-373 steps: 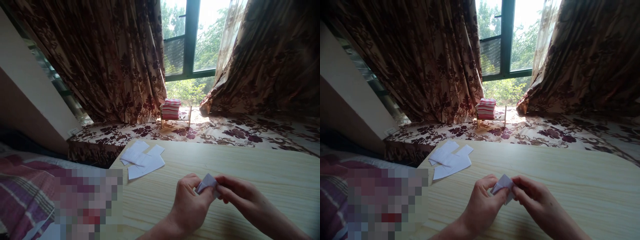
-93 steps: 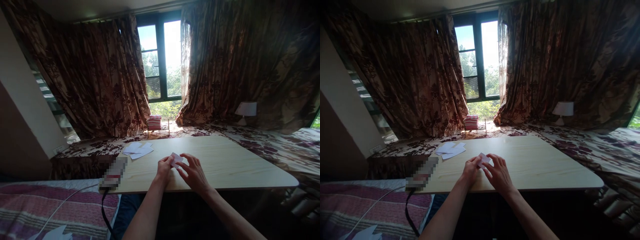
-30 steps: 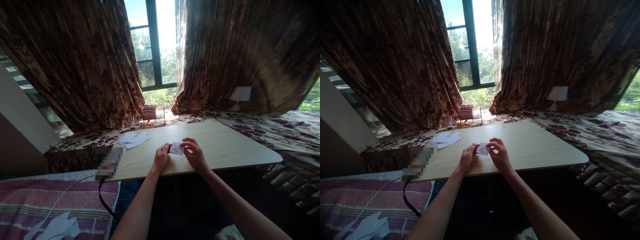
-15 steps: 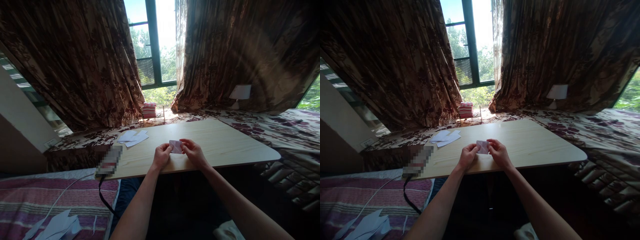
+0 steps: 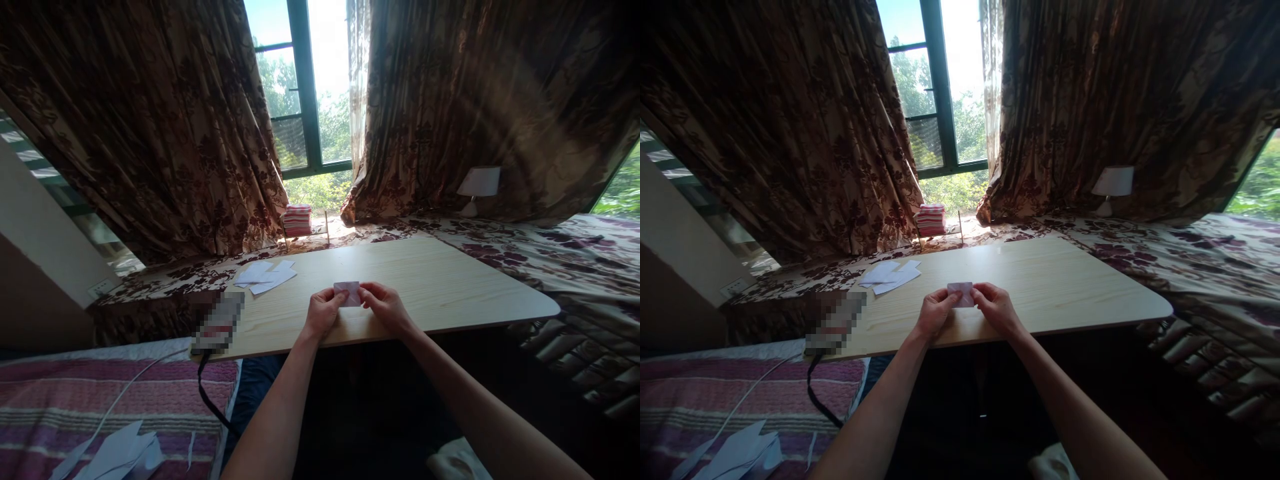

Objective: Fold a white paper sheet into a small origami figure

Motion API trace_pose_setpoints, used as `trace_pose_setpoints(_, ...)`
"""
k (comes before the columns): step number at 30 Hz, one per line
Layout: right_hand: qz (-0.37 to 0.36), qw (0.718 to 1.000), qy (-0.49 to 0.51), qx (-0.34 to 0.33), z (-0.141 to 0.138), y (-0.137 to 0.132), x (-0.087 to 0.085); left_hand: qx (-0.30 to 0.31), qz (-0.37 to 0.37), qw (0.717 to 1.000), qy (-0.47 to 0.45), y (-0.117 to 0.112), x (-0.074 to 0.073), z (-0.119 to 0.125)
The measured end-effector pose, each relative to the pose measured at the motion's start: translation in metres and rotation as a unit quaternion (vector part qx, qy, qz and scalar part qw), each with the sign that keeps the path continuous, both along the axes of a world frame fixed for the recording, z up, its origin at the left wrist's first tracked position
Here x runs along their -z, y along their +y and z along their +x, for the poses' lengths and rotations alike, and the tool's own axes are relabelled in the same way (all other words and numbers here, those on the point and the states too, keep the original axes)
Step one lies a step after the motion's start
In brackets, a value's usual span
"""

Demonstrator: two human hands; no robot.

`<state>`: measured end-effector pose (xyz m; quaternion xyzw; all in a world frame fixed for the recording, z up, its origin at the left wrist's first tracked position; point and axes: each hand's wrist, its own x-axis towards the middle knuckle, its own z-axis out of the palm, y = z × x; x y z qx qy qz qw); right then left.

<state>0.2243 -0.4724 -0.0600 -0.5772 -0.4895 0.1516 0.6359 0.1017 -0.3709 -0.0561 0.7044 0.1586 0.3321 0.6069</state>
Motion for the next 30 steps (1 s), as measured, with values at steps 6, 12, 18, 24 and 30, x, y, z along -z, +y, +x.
trace_pose_setpoints(6, -0.020, 1.000, -0.017, -0.004, 0.000, 0.000, 0.001, 0.009, -0.017, 1.000, -0.009, -0.003, -0.003, -0.001)
trace_pose_setpoints(12, -0.032, 0.999, -0.019, 0.005, 0.000, -0.003, -0.003, 0.004, -0.041, 0.999, -0.023, -0.006, -0.006, -0.001)
trace_pose_setpoints(18, -0.035, 0.999, -0.006, 0.015, 0.004, 0.000, 0.003, 0.021, -0.054, 0.998, -0.015, -0.009, -0.012, -0.002)
trace_pose_setpoints(24, -0.046, 0.999, -0.013, 0.007, 0.005, 0.001, 0.001, 0.019, -0.040, 0.999, 0.005, -0.006, -0.007, -0.001)
trace_pose_setpoints(30, -0.072, 0.995, -0.064, -0.027, -0.002, -0.002, -0.006, -0.010, -0.036, 0.999, 0.008, -0.002, -0.003, 0.000)
